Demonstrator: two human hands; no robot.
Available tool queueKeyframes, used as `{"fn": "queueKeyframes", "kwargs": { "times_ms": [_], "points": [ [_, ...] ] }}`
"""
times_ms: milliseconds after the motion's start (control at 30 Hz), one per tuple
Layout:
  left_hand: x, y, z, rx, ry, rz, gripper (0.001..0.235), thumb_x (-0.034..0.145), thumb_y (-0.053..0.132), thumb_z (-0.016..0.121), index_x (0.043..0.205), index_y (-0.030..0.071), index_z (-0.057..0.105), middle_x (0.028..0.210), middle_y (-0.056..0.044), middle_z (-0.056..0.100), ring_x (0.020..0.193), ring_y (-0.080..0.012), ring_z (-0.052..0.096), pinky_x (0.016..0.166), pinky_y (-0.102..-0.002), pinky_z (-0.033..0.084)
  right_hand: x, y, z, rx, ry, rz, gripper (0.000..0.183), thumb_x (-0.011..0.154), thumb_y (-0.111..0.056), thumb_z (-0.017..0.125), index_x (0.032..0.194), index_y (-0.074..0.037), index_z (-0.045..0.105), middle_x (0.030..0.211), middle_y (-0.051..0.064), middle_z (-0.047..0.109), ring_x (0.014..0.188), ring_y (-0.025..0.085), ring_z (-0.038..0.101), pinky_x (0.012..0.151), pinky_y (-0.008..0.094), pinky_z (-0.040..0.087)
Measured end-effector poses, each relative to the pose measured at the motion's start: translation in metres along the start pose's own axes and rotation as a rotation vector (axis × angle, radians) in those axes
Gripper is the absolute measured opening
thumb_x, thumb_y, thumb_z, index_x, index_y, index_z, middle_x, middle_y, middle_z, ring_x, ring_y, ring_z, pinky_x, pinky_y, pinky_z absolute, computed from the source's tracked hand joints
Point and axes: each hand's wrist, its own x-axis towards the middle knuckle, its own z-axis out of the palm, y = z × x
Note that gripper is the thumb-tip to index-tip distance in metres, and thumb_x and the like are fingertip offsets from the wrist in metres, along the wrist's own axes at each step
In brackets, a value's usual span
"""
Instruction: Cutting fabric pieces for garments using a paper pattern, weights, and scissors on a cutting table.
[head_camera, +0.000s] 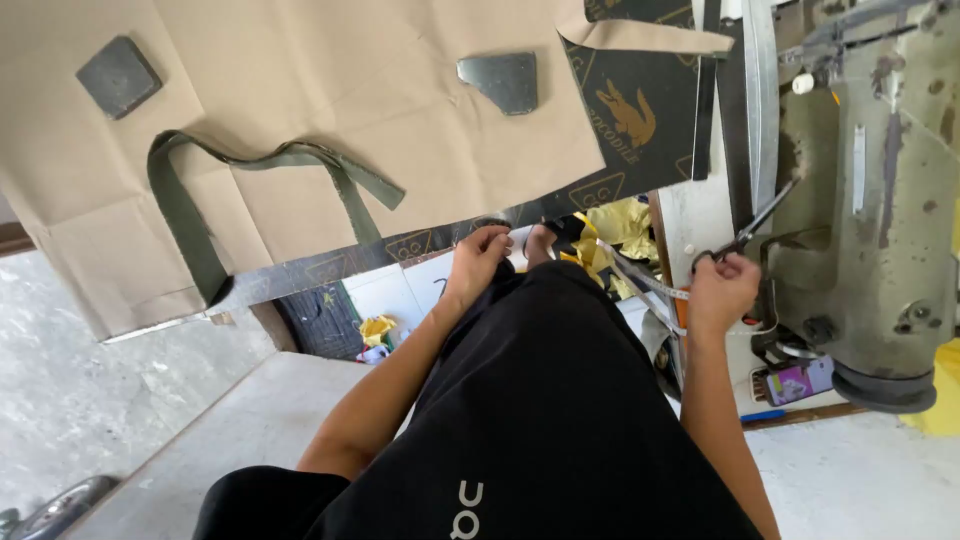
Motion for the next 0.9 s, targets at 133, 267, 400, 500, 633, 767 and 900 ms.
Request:
{"fn": "queueKeyframes", "kwargs": {
  "times_ms": [133, 267, 400, 500, 633, 767, 900],
  "points": [
    [0.006, -0.009, -0.006, -0.095, 0.023, -0.004, 0.024, 0.098, 0.014, 0.062, 0.115, 0.002, 0.074, 0.094, -0.014, 0.078, 0.080, -0.0196, 0.076, 0.071, -0.027, 0.063, -0.026, -0.078, -0.059, 0.591, -0.328, 0.512, 0.015, 0.093, -0.016, 0.078, 0.095, -0.011, 0.064, 0.068, 0.003, 0.066, 0.056, 0.013, 0.069, 0.040, 0.020, 0.045],
    [0.001, -0.003, -0.020, 0.150, 0.148, 0.213, 0.019, 0.096, 0.014, 0.066, 0.110, 0.006, 0.076, 0.091, -0.010, 0.077, 0.079, -0.0209, 0.074, 0.067, -0.029, 0.062, -0.066, -0.132, -0.090, 0.649, -0.514, 0.510, 0.037, 0.097, -0.032, 0.080, 0.075, -0.012, 0.058, 0.054, 0.007, 0.054, 0.047, 0.017, 0.056, 0.042, 0.023, 0.031],
    [0.019, -0.010, -0.033, 0.631, 0.379, 0.770, 0.014, 0.095, 0.017, 0.070, 0.108, 0.016, 0.073, 0.102, -0.003, 0.066, 0.093, -0.0252, 0.068, 0.077, -0.037, 0.056, -0.099, -0.157, -0.078, 0.436, -0.841, 0.299, 0.036, 0.090, -0.033, 0.085, 0.082, -0.006, 0.063, 0.056, 0.010, 0.060, 0.046, 0.017, 0.061, 0.042, 0.020, 0.040],
    [0.032, 0.011, -0.057, 0.737, 0.449, 0.844, 0.013, 0.099, 0.019, 0.065, 0.110, 0.015, 0.070, 0.108, -0.004, 0.059, 0.101, -0.0272, 0.060, 0.085, -0.040, 0.048, -0.114, -0.129, -0.036, 0.503, -0.961, 0.278, 0.042, 0.089, -0.028, 0.090, 0.082, 0.002, 0.061, 0.059, 0.017, 0.062, 0.047, 0.023, 0.065, 0.041, 0.026, 0.044],
    [0.063, 0.009, -0.064, 0.806, 0.470, 0.925, 0.018, 0.099, 0.022, 0.065, 0.116, 0.015, 0.070, 0.125, -0.008, 0.058, 0.118, -0.0314, 0.054, 0.100, -0.044, 0.041, -0.131, -0.162, -0.047, 0.570, -1.058, 0.351, 0.056, 0.094, -0.035, 0.082, 0.117, 0.007, 0.053, 0.069, 0.015, 0.063, 0.055, 0.022, 0.068, 0.046, 0.023, 0.050],
    [0.084, -0.004, -0.054, 0.826, 0.345, 1.042, 0.022, 0.101, 0.030, 0.063, 0.119, 0.019, 0.069, 0.137, -0.009, 0.055, 0.132, -0.0330, 0.047, 0.112, -0.050, 0.034, -0.144, -0.178, -0.045, 0.351, -1.249, 0.099, 0.032, 0.091, -0.027, 0.081, 0.108, -0.002, 0.071, 0.056, 0.016, 0.064, 0.047, 0.018, 0.058, 0.048, 0.024, 0.042],
    [0.080, -0.004, -0.052, 0.777, 0.277, 1.005, 0.024, 0.103, 0.031, 0.060, 0.122, 0.020, 0.068, 0.144, -0.008, 0.051, 0.140, -0.0316, 0.043, 0.119, -0.051, 0.029, -0.153, -0.205, -0.037, 0.259, -1.402, 0.166, 0.034, 0.084, -0.026, 0.087, 0.108, -0.004, 0.079, 0.067, 0.011, 0.069, 0.064, 0.015, 0.060, 0.063, 0.025, 0.050]
  ]
}}
